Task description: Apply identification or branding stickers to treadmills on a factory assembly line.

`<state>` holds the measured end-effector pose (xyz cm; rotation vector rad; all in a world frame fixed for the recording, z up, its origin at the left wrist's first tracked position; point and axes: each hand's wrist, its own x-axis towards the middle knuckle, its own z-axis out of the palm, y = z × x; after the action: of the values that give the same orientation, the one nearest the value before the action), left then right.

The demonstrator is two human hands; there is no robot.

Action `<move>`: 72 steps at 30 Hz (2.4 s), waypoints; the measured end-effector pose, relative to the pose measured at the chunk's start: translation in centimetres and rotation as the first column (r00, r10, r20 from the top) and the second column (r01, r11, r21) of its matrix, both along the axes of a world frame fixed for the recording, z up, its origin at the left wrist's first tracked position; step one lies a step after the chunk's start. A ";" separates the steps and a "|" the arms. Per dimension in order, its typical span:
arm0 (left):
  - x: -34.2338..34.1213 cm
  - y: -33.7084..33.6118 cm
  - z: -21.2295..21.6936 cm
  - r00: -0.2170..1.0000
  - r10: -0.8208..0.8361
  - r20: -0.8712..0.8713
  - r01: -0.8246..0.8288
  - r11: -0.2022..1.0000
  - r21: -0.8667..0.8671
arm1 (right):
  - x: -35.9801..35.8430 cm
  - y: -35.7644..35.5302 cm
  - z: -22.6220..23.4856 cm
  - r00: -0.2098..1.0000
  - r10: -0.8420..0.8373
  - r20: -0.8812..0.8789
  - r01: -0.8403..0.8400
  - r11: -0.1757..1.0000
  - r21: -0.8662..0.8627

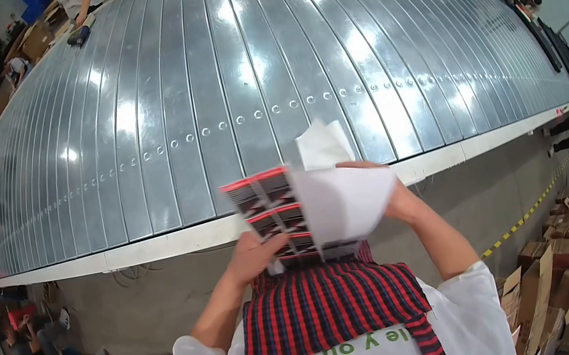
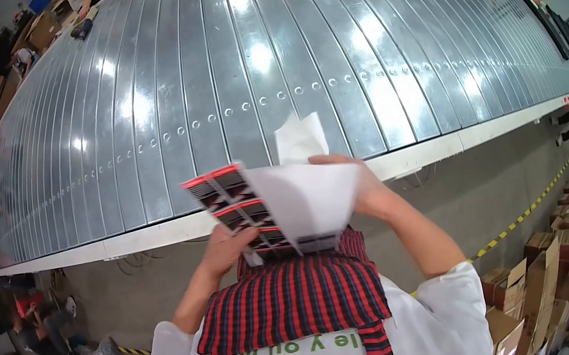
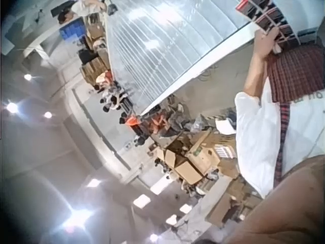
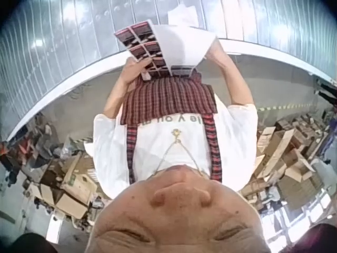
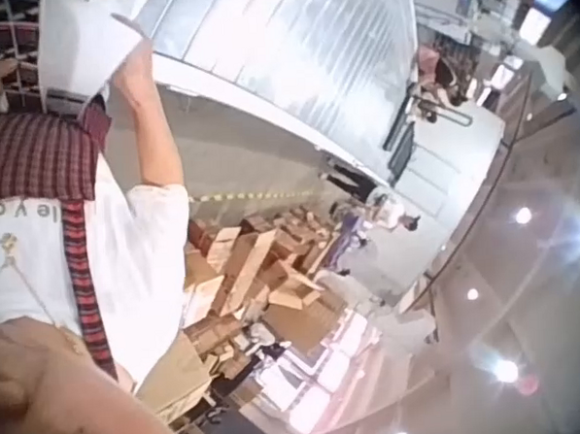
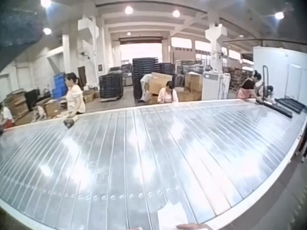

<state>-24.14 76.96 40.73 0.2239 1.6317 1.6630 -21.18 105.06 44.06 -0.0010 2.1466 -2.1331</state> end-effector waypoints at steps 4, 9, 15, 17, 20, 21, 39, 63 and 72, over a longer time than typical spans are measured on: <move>1.7 -0.3 0.5 0.861 0.507 -0.039 -0.506 0.862 0.036 | -5.9 5.6 -1.1 0.996 0.082 0.023 -0.076 0.742 0.666; 6.1 1.4 -0.7 0.484 0.864 0.143 -0.874 0.466 0.141 | -13.2 10.1 -5.0 0.858 0.312 -0.409 0.132 0.634 0.762; 8.9 3.6 0.5 0.218 0.964 0.153 -0.974 0.207 0.086 | -22.4 11.1 -2.5 0.631 0.246 -0.736 0.548 0.530 0.647; 9.7 3.9 0.4 0.169 0.973 0.155 -0.983 0.156 0.092 | -23.7 9.4 -2.6 0.461 0.196 -0.865 0.667 0.566 0.484; 9.8 4.1 0.0 0.124 0.981 0.147 -0.988 0.108 0.109 | -23.7 7.1 -10.2 0.559 0.338 -0.757 0.504 0.586 0.634; 9.9 4.3 -0.4 0.103 0.986 0.133 -0.990 0.088 0.110 | -22.8 6.4 -13.5 0.755 0.440 -0.487 0.246 0.498 0.832; 11.3 4.8 -3.6 -0.135 0.988 0.080 -0.989 -0.139 0.042 | -17.2 2.8 -21.8 0.848 0.427 -0.313 -0.027 0.625 0.780; 11.3 0.7 -3.9 -0.024 0.983 0.180 -0.999 -0.020 -0.026 | -24.5 -2.2 -16.1 0.733 0.610 0.300 -0.503 0.190 0.843; 11.6 0.1 -4.8 -0.015 0.983 0.184 -0.999 -0.010 -0.032 | -13.7 0.4 -19.8 0.731 0.682 -0.039 -0.219 0.288 0.932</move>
<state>-12.55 77.03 35.90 -1.4658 1.5489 2.6934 -34.91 105.48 24.27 -0.9899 2.7463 -0.4662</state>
